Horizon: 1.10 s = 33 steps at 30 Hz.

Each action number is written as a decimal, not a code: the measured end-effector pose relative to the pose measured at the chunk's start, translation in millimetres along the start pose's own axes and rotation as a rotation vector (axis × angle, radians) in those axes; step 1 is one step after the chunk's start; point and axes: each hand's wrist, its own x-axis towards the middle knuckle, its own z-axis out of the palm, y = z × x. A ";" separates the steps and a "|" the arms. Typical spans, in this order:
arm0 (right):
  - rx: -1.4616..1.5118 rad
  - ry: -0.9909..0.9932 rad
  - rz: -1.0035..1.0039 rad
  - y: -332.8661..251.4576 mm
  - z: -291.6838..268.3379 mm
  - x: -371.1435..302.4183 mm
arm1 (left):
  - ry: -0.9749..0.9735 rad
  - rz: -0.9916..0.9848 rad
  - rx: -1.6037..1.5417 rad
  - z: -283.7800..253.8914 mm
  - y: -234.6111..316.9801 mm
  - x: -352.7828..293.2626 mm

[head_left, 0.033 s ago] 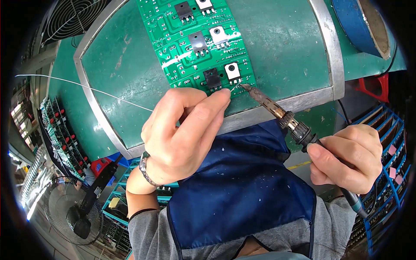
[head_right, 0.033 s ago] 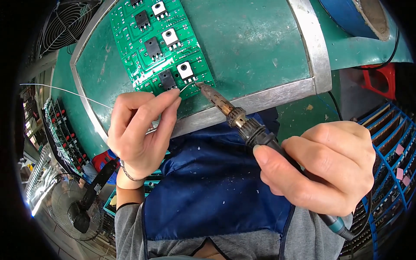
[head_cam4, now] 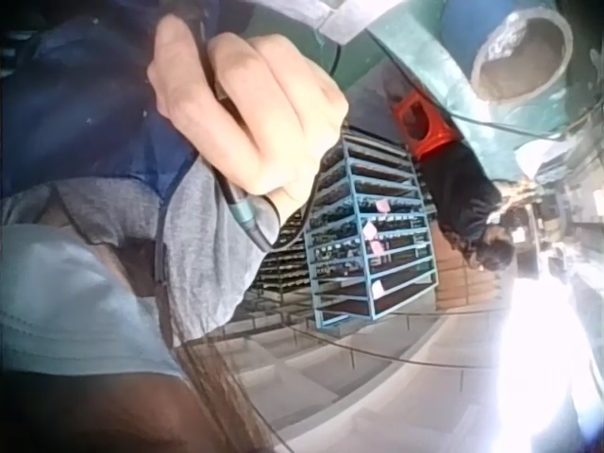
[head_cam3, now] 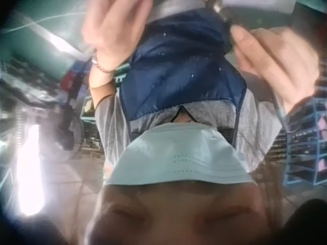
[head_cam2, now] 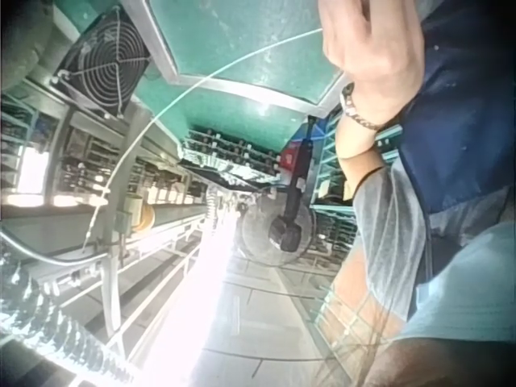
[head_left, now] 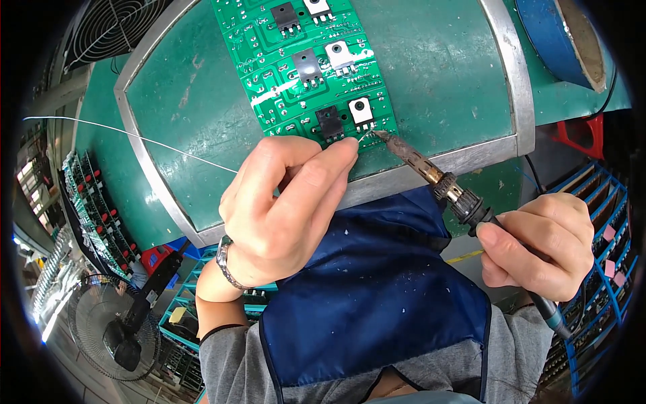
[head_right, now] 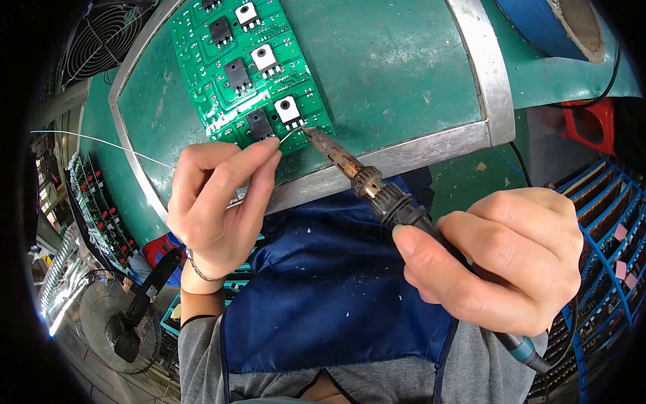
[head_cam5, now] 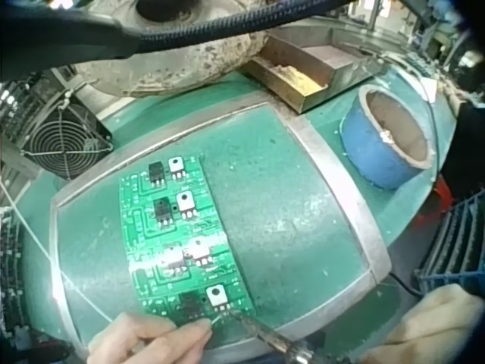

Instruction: The person solders electronic components onto a printed circuit board using a soldering iron and solder wire.

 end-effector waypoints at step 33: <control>-0.007 0.039 0.004 -3.3 0.9 0.7 | -0.034 -0.040 0.093 -15.4 10.1 2.2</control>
